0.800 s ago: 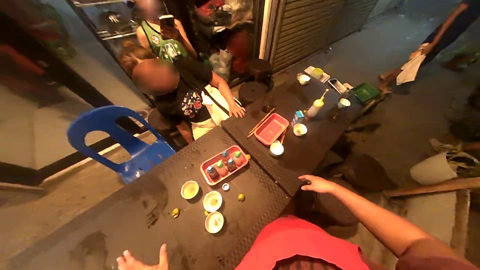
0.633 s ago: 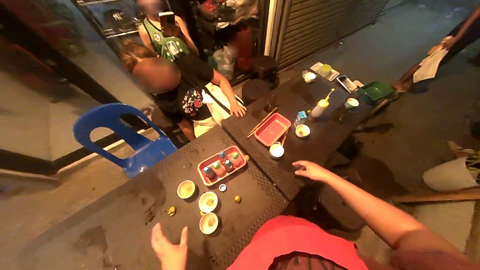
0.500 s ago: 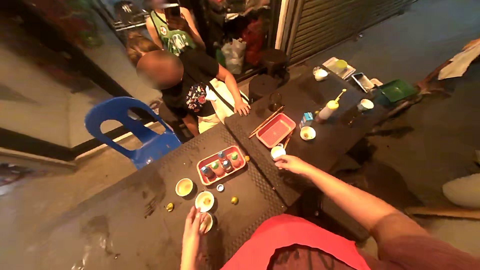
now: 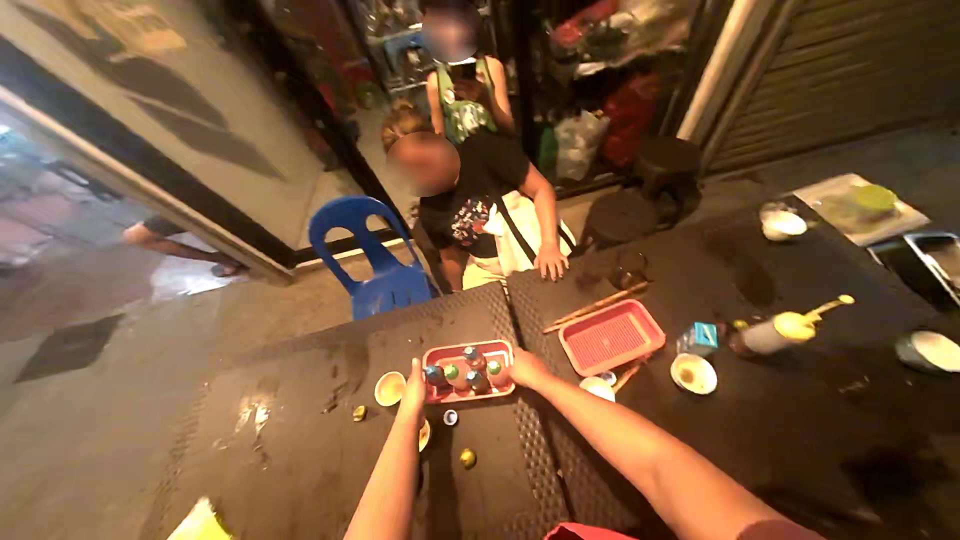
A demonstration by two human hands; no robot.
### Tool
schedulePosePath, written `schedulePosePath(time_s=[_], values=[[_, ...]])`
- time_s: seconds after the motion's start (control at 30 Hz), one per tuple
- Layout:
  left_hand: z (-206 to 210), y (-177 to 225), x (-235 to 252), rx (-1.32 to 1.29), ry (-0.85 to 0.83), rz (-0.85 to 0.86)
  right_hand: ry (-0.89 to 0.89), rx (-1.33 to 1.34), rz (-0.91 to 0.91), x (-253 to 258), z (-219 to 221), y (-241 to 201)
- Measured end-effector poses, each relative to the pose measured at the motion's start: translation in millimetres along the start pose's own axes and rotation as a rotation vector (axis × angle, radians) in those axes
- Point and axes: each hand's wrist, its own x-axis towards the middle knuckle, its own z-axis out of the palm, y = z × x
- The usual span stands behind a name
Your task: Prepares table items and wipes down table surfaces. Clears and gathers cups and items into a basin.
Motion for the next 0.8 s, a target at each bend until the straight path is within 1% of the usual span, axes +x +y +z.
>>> schedulePosePath(time_s=[0.17, 0.2, 0.3, 0.37, 0.47, 0.6, 0.7, 0.8], values=[[9.3, -17.4, 31.3, 0.117, 0.013, -0.017, 0.027, -0.03, -0.012, 9.0, 3.8, 5.4], [10.3, -19.6, 34.2, 0.096, 0.015, -0.013, 0.034, -0.014, -0.015, 8.9, 2.7, 6.8], [13.9, -4.8, 17.1, -0.072, -0.005, 0.01, 0.051, 0.009, -0.03, 6.1, -9.6, 11.3], [15.5, 13.4, -2.5, -0.112, -0.014, -0.01, 0.068, -0.002, -0.049, 0.7, -26.0, 14.4], [19.8, 34.3, -23.5, -0.095, -0.071, -0.07, 0.087, -0.027, -0.086, -16.1, -63.4, 25.1], [43.5, 66.9, -47.2, -0.139, -0.198, -0.054, 0.157, -0.053, -0.114, -33.3, -133.5, 49.9], [80.2, 80.9, -59.4, -0.118, -0.349, -0.049, 0.206, -0.172, -0.161, -29.0, -185.7, 90.9], [127.5, 86.1, -66.5, -0.06, -0.485, -0.032, 0.182, -0.277, -0.101, -39.0, -226.4, 126.3]])
